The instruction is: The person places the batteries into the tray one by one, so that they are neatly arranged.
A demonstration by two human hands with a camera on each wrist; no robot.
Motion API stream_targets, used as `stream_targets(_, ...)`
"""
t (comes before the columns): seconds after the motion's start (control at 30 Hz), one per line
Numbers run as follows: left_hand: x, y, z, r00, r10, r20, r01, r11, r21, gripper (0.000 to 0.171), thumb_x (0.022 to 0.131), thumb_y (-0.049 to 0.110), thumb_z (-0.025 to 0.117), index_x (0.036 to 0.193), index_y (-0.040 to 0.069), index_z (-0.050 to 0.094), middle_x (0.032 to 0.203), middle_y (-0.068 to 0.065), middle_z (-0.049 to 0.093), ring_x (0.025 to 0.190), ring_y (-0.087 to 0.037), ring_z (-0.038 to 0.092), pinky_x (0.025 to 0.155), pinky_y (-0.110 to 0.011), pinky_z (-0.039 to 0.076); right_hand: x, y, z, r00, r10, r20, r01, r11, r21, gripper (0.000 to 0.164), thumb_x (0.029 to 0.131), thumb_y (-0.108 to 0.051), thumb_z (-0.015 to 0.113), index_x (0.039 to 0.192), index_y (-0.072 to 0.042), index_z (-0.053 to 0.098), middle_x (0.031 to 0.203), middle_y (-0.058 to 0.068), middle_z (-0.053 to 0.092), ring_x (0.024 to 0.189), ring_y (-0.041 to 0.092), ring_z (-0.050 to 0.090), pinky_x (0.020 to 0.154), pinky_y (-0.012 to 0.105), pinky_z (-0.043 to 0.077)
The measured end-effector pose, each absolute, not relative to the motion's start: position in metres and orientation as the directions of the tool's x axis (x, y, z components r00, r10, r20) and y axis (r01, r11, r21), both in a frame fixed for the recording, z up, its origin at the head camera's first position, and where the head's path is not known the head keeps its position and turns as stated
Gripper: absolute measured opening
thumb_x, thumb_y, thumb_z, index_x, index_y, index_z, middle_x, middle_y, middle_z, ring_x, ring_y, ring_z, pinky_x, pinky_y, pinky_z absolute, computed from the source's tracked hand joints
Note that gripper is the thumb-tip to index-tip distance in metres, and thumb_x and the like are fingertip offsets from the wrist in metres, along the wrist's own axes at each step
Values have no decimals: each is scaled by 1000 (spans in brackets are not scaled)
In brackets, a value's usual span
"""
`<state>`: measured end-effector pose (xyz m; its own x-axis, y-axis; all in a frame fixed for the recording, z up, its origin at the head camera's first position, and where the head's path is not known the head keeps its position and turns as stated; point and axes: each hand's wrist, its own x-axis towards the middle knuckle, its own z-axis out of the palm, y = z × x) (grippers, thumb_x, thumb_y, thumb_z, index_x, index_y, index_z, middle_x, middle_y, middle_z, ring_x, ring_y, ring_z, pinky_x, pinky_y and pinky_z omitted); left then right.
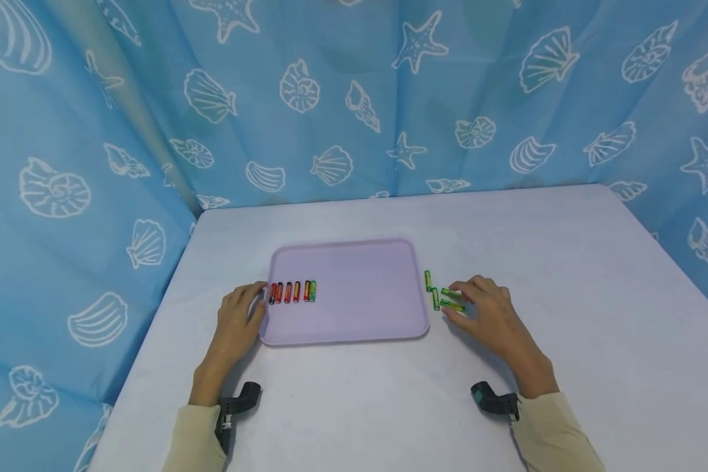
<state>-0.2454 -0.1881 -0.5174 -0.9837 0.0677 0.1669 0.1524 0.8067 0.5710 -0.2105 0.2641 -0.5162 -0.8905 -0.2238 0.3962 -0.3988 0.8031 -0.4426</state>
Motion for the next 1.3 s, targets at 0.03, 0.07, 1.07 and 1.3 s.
stream_targets(0.03,-245,-189,-517,-984,68,164,151,808,570,42,103,21,51,145,12,51,142,-13,49,137,-36,34,113,-55,23,-211,264,-517,-891,-222,396,-397,804,-443,36,79,-13,84,110,-4,69,90,4,57,84,21,54,78,42,32)
stream_targets(0.07,-246,-189,-517,-984,68,162,149,808,570,43,103,21,51,145,12,51,142,-13,49,137,-36,34,113,-55,23,-211,264,-517,-892,-219,396,-394,805,-444,34,79,-13,84,109,-4,69,89,4,57,83,21,54,77,42,32)
stream_targets(1.07,-247,-189,-518,-987,56,152,134,813,566,44,104,23,49,146,13,50,143,-12,49,138,-34,33,115,-54,21,-207,277,-509,-951,-274,144,-309,814,-492,53,83,-17,78,133,-12,63,96,3,51,89,21,43,73,39,40)
stream_targets(1.3,-246,-189,-519,-988,52,147,126,818,561,44,104,24,48,146,14,50,143,-11,49,139,-33,33,116,-53,20,-207,275,-512,-949,-298,105,-310,812,-495,53,85,-20,76,135,-11,62,99,3,51,92,21,43,74,41,41)
